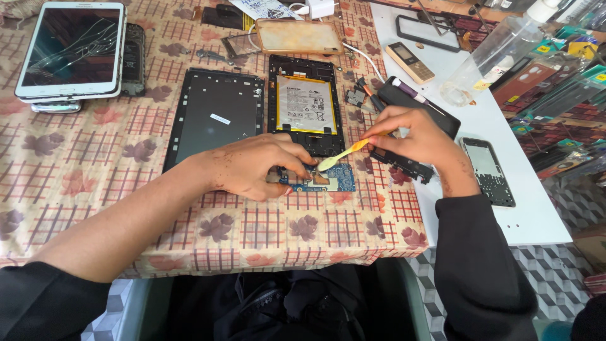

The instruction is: The person cleans a disassembled tablet's motherboard and internal frame using a toothbrush, then reattaches the motherboard and secures it with a screwdriver. The person handles the tablet casing, battery, and various small components during the process.

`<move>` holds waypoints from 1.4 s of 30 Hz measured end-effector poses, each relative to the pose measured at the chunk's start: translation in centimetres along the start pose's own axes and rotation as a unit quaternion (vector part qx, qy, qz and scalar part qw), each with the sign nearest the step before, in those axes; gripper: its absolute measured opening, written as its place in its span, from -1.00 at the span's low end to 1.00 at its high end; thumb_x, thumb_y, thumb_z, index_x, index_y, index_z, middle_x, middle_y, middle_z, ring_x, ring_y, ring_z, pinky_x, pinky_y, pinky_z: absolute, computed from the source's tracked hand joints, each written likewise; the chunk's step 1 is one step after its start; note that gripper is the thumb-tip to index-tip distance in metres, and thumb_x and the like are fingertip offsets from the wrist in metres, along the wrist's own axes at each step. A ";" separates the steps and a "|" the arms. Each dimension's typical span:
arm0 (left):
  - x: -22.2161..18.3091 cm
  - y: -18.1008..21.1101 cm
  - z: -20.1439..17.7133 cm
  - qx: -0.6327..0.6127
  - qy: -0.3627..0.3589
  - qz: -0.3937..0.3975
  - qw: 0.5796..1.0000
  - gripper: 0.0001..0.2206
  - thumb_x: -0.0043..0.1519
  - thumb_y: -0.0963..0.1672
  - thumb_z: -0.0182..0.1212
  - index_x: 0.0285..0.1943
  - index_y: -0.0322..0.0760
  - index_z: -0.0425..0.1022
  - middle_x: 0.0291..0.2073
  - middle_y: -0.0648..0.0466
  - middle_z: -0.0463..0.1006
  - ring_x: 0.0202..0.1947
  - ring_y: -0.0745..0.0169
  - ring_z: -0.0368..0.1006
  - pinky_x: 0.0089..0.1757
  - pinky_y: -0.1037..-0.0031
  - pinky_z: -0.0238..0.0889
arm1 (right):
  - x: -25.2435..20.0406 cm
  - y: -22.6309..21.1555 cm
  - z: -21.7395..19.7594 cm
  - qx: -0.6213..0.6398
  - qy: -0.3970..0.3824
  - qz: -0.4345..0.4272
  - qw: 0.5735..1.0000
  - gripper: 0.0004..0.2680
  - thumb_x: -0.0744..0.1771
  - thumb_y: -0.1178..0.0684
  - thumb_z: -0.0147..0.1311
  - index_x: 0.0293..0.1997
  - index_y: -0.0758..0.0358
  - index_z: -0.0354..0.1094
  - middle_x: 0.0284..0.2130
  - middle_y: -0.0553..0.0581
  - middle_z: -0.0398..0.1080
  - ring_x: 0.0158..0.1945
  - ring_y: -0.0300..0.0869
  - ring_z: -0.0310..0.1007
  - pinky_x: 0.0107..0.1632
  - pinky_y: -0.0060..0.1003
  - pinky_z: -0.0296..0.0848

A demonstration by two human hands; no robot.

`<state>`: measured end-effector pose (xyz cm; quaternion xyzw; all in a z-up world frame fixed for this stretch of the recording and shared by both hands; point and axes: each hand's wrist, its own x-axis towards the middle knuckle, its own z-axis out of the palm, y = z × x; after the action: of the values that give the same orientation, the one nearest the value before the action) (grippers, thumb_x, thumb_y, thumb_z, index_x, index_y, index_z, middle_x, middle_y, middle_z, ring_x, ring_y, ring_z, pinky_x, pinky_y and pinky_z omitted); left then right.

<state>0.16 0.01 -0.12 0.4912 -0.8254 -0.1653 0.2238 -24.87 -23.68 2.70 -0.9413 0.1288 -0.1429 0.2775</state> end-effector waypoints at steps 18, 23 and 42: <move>0.1 0.4 0.2 0.013 0.006 -0.018 1.000 -0.73 0.01 -0.13 0.37 -0.11 -0.22 0.61 0.24 0.08 0.46 0.21 0.00 0.35 0.16 0.16 0.15 | -0.8 0.0 -1.5 -0.039 0.047 -0.004 0.998 -0.83 0.22 0.21 0.37 -0.16 0.21 0.61 -0.31 0.04 0.48 -0.24 -0.19 0.49 -0.16 -0.30 0.42; -0.1 0.3 0.2 0.007 0.012 -0.006 1.000 -0.73 0.00 -0.13 0.37 -0.11 -0.23 0.59 0.24 0.07 0.45 0.21 -0.02 0.34 0.15 0.15 0.17 | -0.3 -0.8 0.3 -0.070 0.034 -0.065 0.995 -0.84 0.23 0.18 0.37 -0.16 0.20 0.60 -0.32 0.02 0.49 -0.25 -0.21 0.50 -0.16 -0.32 0.44; -0.2 0.5 0.4 0.023 0.006 -0.016 1.000 -0.76 0.00 -0.11 0.35 -0.16 -0.19 0.56 0.27 0.11 0.41 0.21 0.02 0.31 0.16 0.14 0.11 | -0.8 1.0 0.1 -0.020 0.031 -0.045 0.998 -0.85 0.24 0.17 0.36 -0.15 0.20 0.60 -0.32 0.03 0.48 -0.23 -0.23 0.47 -0.16 -0.34 0.41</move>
<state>-0.33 0.40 -0.24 0.5102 -0.8197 -0.1471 0.2147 -25.70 -24.16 1.90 -0.9466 0.0975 -0.1818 0.2478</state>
